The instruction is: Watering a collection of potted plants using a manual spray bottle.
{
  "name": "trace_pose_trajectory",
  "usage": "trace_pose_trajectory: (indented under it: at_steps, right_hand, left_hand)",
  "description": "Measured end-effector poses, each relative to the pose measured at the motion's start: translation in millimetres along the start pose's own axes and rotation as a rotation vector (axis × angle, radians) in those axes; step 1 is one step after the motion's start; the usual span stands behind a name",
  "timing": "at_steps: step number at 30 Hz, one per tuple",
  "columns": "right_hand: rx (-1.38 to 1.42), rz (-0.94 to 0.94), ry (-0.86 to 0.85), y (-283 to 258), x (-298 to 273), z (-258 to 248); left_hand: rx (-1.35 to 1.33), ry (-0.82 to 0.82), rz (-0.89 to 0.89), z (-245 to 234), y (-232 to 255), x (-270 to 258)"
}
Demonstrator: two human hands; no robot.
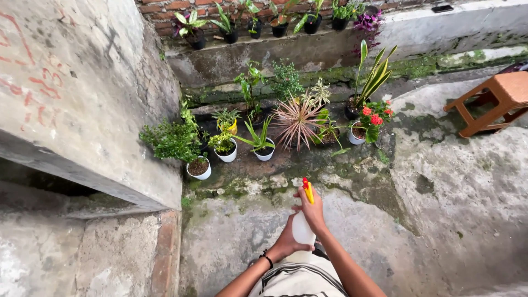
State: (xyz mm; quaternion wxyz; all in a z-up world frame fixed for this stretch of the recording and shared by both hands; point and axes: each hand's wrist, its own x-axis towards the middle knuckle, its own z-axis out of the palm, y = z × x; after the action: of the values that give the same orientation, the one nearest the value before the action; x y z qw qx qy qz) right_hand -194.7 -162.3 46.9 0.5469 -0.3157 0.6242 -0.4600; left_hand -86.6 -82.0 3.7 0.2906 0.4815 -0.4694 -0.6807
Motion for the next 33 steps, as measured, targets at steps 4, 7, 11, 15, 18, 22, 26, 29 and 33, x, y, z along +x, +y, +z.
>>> trace_pose_trajectory:
  at_steps: [4, 7, 11, 15, 18, 22, 26, 29, 33]
  right_hand:
    - [-0.010, -0.022, -0.097, -11, 26, -28]
    - [-0.017, -0.028, -0.175, -27, 39, -49]
    - [-0.100, -0.050, -0.211, -45, 58, -74]
    - [-0.156, -0.072, -0.164, -60, 70, -101]
    - [-0.172, -0.068, -0.142, -56, 85, -125]
    - [-0.118, -0.075, -0.160, -52, 106, -129]
    - [-0.169, -0.092, -0.151, -65, 110, -119]
    - [-0.147, -0.141, -0.158, -82, 115, -108]
    - [-0.101, -0.230, -0.196, -117, 113, -89]
  left_hand:
    - [-0.037, 0.053, 0.018, 27, 23, 21]
    - [-0.104, 0.051, 0.022, 48, 42, 36]
    - [-0.015, 0.106, 0.068, 73, 37, 65]
    - [-0.034, 0.110, 0.137, 101, 22, 95]
    - [-0.025, 0.101, 0.093, 121, 35, 103]
    - [0.048, 0.121, 0.107, 125, 35, 120]
    - [0.043, 0.151, 0.110, 116, 49, 122]
    - [0.062, 0.155, 0.137, 99, 74, 126]
    - [0.042, 0.148, 0.213, 80, 101, 132]
